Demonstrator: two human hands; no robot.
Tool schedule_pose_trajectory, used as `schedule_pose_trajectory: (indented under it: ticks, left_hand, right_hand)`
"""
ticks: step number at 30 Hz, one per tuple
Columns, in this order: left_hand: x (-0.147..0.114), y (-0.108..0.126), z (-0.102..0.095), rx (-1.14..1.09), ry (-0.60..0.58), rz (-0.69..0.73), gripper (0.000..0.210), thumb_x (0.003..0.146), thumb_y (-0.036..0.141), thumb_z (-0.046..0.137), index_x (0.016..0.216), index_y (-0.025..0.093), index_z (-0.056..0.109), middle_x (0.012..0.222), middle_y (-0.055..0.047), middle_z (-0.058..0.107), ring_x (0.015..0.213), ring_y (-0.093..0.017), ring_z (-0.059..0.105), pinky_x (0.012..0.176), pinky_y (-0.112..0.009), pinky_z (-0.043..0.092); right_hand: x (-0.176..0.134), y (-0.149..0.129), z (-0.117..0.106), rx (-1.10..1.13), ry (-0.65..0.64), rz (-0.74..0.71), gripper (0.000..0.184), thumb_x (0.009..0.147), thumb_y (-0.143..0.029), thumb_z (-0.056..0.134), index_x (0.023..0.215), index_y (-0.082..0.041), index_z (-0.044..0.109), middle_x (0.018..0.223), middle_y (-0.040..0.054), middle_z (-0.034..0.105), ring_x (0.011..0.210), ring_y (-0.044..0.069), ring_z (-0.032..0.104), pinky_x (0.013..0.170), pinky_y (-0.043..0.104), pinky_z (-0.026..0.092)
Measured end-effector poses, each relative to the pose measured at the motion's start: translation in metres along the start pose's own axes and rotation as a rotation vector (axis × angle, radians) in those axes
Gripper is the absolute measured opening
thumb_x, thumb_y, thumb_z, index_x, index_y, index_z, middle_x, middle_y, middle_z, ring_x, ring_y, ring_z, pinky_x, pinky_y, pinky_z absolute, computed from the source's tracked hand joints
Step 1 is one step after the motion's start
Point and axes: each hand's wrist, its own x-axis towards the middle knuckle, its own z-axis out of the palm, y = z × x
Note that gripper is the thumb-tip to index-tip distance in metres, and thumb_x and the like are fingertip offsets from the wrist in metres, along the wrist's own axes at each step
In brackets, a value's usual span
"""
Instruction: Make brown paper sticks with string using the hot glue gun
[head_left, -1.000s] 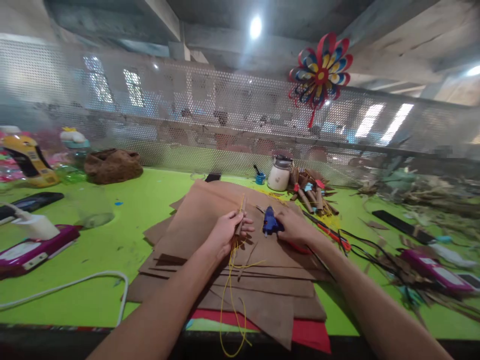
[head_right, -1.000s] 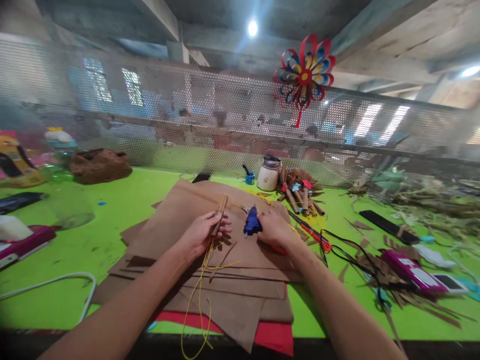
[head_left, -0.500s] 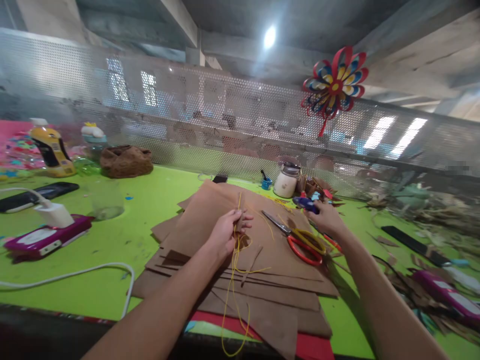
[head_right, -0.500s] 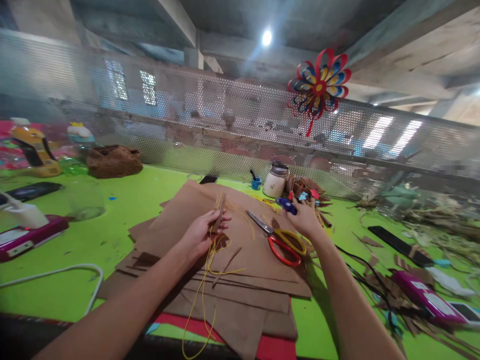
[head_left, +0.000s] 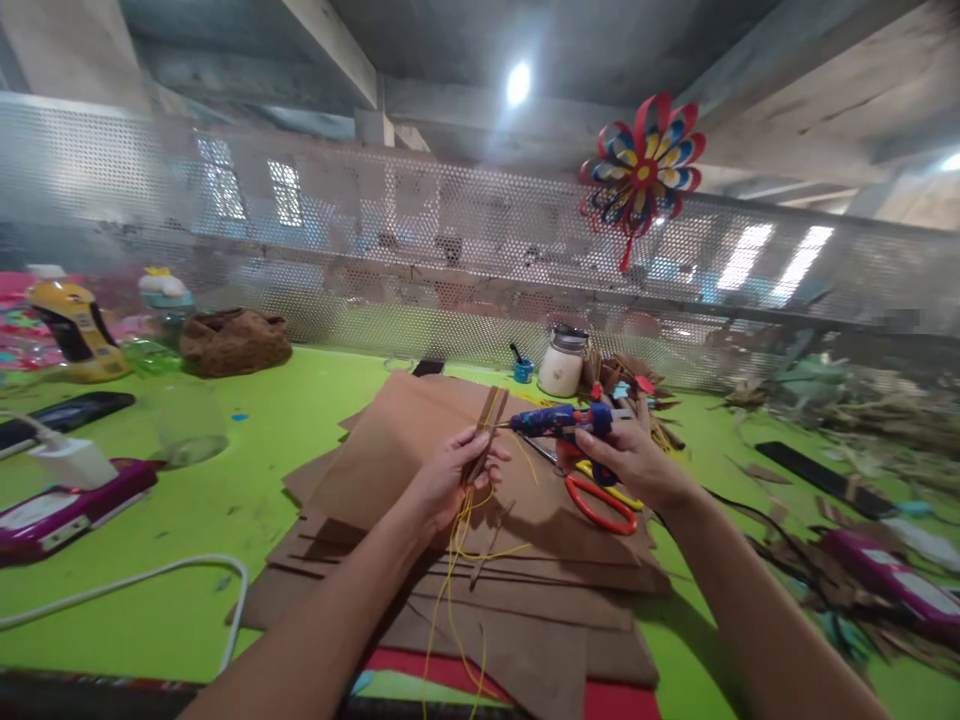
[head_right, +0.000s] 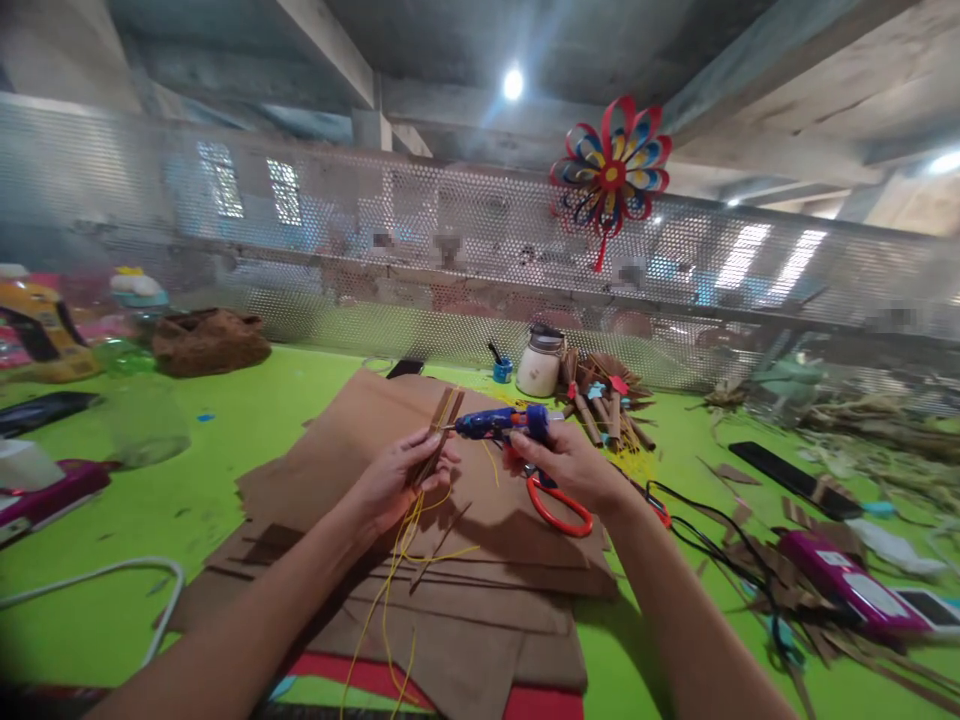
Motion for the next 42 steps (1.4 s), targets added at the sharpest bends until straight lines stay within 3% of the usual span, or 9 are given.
schedule_pose_trajectory:
  ticks: [18, 26, 42]
  left_hand:
    - [-0.002, 0.001, 0.008, 0.011, 0.062, -0.006, 0.019, 0.085, 0.021, 0.056, 0.098, 0.008, 0.058, 0.081, -0.011, 0.065, 0.054, -0.01, 0.061, 0.041, -0.014, 0.031]
    - [-0.003, 0.0, 0.01, -0.043, 0.038, -0.009, 0.012, 0.082, 0.01, 0.054, 0.093, 0.01, 0.058, 0.083, -0.009, 0.066, 0.055, -0.006, 0.055, 0.046, -0.013, 0.035]
    - [-0.003, 0.001, 0.009, -0.096, 0.01, -0.009, 0.011, 0.082, 0.005, 0.053, 0.09, 0.008, 0.059, 0.091, -0.014, 0.066, 0.061, -0.008, 0.06, 0.048, -0.015, 0.038]
  right_hand:
    - [0.008, 0.014, 0.009, -0.079, 0.036, 0.041, 0.046, 0.085, -0.055, 0.049, 0.069, -0.014, 0.062, 0.065, 0.0055, 0.062, 0.06, 0.015, 0.058, 0.058, 0.027, 0.047]
    - [0.008, 0.021, 0.01, -0.041, 0.032, 0.099, 0.044, 0.085, -0.054, 0.05, 0.07, -0.014, 0.062, 0.065, 0.0048, 0.061, 0.062, 0.016, 0.058, 0.062, 0.028, 0.047]
    - [0.009, 0.024, 0.01, -0.026, 0.052, 0.111, 0.046, 0.083, -0.057, 0.051, 0.069, -0.014, 0.06, 0.063, 0.0042, 0.059, 0.06, 0.015, 0.056, 0.059, 0.027, 0.046]
